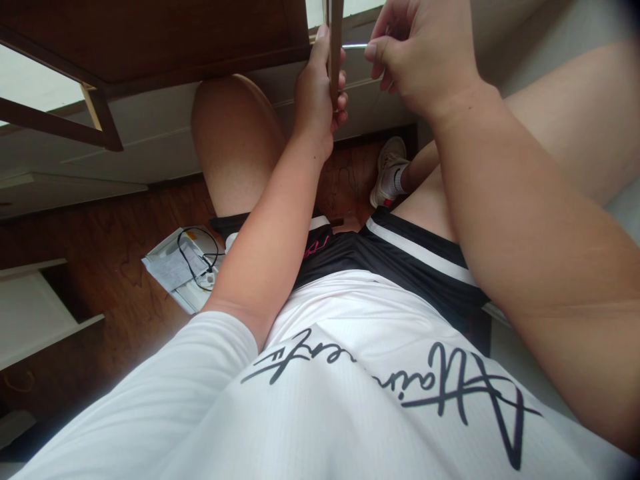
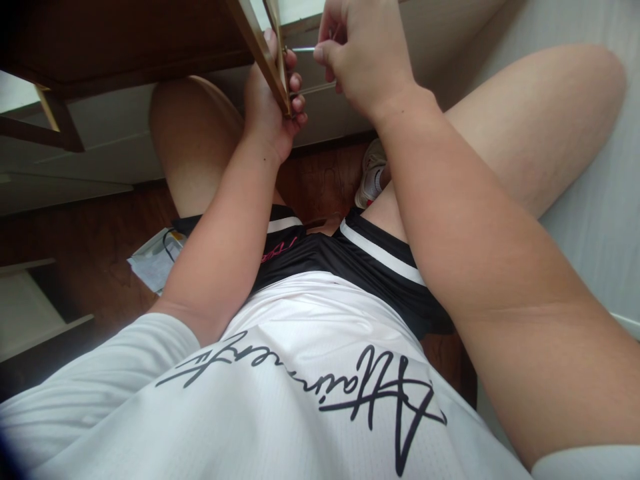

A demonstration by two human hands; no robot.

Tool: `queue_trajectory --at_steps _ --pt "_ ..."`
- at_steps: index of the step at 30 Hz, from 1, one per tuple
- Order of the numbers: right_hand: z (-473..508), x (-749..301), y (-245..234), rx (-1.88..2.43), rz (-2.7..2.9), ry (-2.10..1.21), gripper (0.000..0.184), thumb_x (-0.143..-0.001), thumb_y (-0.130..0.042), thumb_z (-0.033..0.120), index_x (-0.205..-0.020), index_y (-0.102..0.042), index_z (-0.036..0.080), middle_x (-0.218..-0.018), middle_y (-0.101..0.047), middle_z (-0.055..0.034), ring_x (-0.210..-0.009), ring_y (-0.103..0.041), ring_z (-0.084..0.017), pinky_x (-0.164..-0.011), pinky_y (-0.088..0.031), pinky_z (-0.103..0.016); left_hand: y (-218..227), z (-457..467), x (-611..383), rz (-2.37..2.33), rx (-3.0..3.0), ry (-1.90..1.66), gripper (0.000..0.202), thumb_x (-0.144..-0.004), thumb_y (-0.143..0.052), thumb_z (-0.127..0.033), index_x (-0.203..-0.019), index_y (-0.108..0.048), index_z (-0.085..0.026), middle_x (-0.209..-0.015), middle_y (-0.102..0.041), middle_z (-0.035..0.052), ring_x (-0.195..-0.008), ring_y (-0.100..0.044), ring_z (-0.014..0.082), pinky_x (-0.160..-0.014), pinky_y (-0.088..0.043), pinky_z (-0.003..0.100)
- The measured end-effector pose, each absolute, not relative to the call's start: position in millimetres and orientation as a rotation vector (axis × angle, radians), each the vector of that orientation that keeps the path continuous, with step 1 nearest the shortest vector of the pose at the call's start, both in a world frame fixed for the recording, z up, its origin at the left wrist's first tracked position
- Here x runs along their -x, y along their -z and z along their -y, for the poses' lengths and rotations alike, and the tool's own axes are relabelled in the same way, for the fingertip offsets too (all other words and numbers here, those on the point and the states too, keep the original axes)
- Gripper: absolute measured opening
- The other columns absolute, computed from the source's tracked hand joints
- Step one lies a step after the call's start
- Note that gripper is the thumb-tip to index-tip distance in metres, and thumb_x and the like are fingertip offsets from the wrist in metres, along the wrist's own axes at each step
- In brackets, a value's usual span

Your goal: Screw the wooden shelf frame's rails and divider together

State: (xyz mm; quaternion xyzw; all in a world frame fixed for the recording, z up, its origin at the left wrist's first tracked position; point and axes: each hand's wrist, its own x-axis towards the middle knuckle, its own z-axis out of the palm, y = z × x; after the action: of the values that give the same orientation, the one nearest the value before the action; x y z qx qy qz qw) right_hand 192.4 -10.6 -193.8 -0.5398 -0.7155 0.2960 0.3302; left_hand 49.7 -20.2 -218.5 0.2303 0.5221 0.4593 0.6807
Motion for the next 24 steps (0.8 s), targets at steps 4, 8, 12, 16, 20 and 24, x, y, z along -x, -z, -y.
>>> queue_trajectory --at_steps 4,8,12,16,20,24 --pt "11.4 -189.5 193.8 1.431 1.838 -0.743 0.006 -0.079 -0.066 0.013 -0.076 -0.072 0.01 -0.057 -0.06 0.0008 -0.042 -0.05 -0.003 -0.037 -0.033 -0.01 220.4 19.9 -49.6 -1.16 -0.521 -1.034 0.043 -0.092 -0.038 -0.058 -0.086 -0.051 -0.017 -0.062 -0.041 -0.0055 -0.041 -0.036 0.0026 -0.043 -0.024 0.019" --pt "12.2 -186.9 193.6 1.436 1.787 -0.727 0.008 -0.078 -0.067 0.013 -0.073 -0.071 0.009 -0.053 -0.057 0.0013 -0.042 -0.051 -0.004 -0.038 -0.032 -0.011 221.0 19.5 -49.6 -1.175 -0.529 -1.037 0.044 -0.091 -0.039 -0.06 -0.086 -0.051 -0.017 -0.061 -0.041 -0.0055 -0.04 -0.036 0.0027 -0.042 -0.023 0.019" --pt "12.5 -186.9 193.6 1.428 1.766 -0.769 0.009 -0.079 -0.067 0.016 -0.074 -0.07 0.011 -0.053 -0.056 0.0023 -0.041 -0.052 -0.006 -0.036 -0.033 -0.013 219.0 20.2 -49.7 -1.201 -0.519 -1.023 0.043 -0.091 -0.039 -0.059 -0.087 -0.051 -0.017 -0.061 -0.04 -0.0055 -0.04 -0.037 0.0028 -0.042 -0.023 0.019" --pt "11.9 -186.3 197.7 1.394 1.836 -0.746 0.006 -0.079 -0.068 0.015 -0.076 -0.072 0.011 -0.057 -0.06 0.001 -0.045 -0.053 -0.005 -0.041 -0.034 -0.013 217.5 21.3 -50.0 -1.195 -0.539 -1.029 0.043 -0.092 -0.037 -0.057 -0.085 -0.05 -0.016 -0.062 -0.039 -0.005 -0.041 -0.036 0.0028 -0.042 -0.023 0.019" --pt "11.7 -185.4 201.3 1.394 1.858 -0.728 0.007 -0.079 -0.068 0.017 -0.079 -0.072 0.011 -0.058 -0.062 -0.0008 -0.047 -0.052 -0.005 -0.046 -0.034 -0.014 218.6 21.1 -50.0 -1.184 -0.542 -1.044 0.043 -0.091 -0.04 -0.058 -0.084 -0.051 -0.017 -0.061 -0.041 -0.0048 -0.041 -0.036 0.0034 -0.042 -0.024 0.019" --pt "11.6 -185.1 198.7 1.421 1.893 -0.705 0.007 -0.079 -0.067 0.018 -0.079 -0.073 0.013 -0.058 -0.06 0.0007 -0.047 -0.051 -0.006 -0.05 -0.035 -0.016 221.0 20.1 -49.8 -1.17 -0.492 -1.05 0.043 -0.09 -0.043 -0.059 -0.083 -0.051 -0.017 -0.06 -0.042 -0.0048 -0.04 -0.036 0.0033 -0.042 -0.023 0.019"
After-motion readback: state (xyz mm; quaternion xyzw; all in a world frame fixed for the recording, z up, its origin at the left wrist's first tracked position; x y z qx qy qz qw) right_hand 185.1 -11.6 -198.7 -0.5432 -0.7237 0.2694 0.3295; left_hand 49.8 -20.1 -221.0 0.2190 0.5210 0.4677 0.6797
